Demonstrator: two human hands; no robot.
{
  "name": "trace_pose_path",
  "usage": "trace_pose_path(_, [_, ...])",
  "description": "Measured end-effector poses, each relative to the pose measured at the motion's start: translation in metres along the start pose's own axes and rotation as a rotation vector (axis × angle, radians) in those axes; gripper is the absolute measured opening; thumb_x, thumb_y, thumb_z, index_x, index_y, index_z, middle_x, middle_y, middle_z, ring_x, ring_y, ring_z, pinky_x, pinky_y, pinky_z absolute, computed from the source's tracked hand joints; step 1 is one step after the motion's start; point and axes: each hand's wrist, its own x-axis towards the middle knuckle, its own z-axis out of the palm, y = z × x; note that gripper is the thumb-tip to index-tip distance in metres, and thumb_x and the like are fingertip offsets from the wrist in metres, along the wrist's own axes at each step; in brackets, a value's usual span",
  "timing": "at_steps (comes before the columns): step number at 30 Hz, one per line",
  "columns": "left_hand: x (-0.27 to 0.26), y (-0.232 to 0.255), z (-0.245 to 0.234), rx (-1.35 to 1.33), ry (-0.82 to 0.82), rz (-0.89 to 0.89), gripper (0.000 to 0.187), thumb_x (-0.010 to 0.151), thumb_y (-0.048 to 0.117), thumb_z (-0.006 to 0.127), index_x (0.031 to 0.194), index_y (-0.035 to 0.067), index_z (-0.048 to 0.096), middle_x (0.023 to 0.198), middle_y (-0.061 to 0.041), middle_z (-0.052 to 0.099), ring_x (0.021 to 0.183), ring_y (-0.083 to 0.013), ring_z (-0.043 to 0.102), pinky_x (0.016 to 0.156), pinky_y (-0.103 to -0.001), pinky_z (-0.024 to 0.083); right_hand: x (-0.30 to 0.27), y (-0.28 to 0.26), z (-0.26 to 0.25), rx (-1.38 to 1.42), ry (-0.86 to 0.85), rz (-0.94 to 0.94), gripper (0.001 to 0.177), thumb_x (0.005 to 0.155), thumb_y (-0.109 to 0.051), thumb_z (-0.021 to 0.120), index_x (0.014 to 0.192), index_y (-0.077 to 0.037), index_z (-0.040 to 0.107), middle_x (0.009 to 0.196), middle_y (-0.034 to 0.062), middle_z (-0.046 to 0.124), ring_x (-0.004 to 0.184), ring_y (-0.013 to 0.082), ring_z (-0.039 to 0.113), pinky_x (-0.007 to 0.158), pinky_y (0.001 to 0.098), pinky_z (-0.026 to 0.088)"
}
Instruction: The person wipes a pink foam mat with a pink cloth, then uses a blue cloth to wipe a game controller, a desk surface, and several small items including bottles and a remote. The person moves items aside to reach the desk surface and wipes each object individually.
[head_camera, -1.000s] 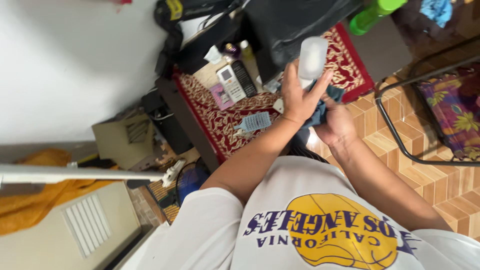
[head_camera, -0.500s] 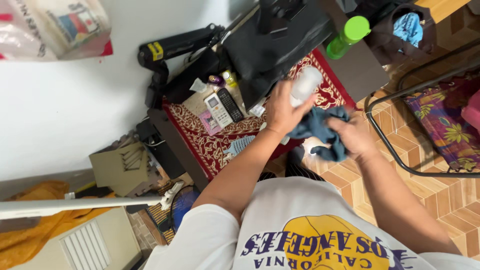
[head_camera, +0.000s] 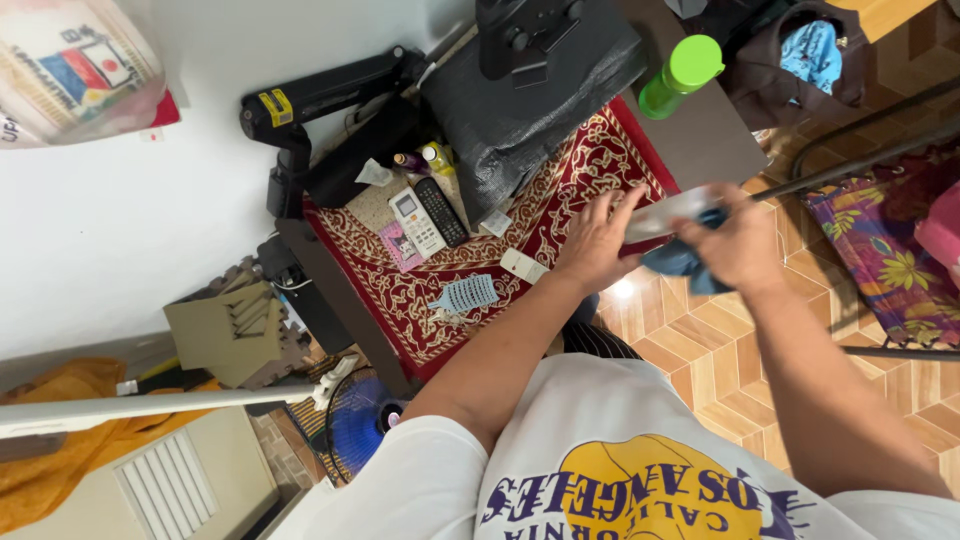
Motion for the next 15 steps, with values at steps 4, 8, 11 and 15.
trace_pose_path(4, [-0.012,-0.017,-0.003,-0.025,-0.124,-0.193,0.108,0.083,0.037,0.094,0.167,0.015,0.03,0.168,-0.026,0.03,0.15,-0.0449,0.041,0.121,-0.056,0.037,0.052,0.056,-0.012,-0.295,0.223,-0.079,0.063,0.092,-0.026,0.098,0.14,0.002,0.068,0.11,0.0258,0.078,0.097,0.0353,0.077,0.09,0.0449,0.061])
trace_pose_path(8, [-0.043,-0.055,0.002,-0.088,-0.12,-0.248,0.094,0.088,0.032,0.089,0.166,0.011,0.041,0.167,-0.022,0.04,0.149,-0.043,0.049,0.122,-0.051,0.045,0.11,0.095,-0.001,-0.294,0.337,-0.179,0.061,0.094,-0.028,0.098,0.139,-0.003,0.067,0.115,0.0262,0.079,0.106,0.0443,0.076,0.093,0.0514,0.059])
trace_pose_path(11, [-0.062,-0.077,0.01,-0.091,-0.127,-0.338,0.09,0.087,0.03,0.089,0.162,0.01,0.045,0.167,-0.02,0.041,0.148,-0.0424,0.05,0.121,-0.05,0.046,0.149,0.108,0.012,-0.385,0.336,-0.212,0.059,0.093,-0.027,0.097,0.139,-0.005,0.067,0.115,0.0263,0.079,0.106,0.0473,0.075,0.092,0.054,0.058])
trace_pose_path(15, [-0.08,-0.104,0.014,-0.085,-0.16,-0.454,0.085,0.089,0.031,0.087,0.162,0.012,0.048,0.166,-0.018,0.041,0.148,-0.0418,0.05,0.12,-0.051,0.045,0.186,0.119,0.023,-0.444,0.304,-0.249,0.057,0.095,-0.028,0.095,0.138,-0.005,0.065,0.12,0.0262,0.079,0.11,0.0486,0.074,0.096,0.0546,0.058])
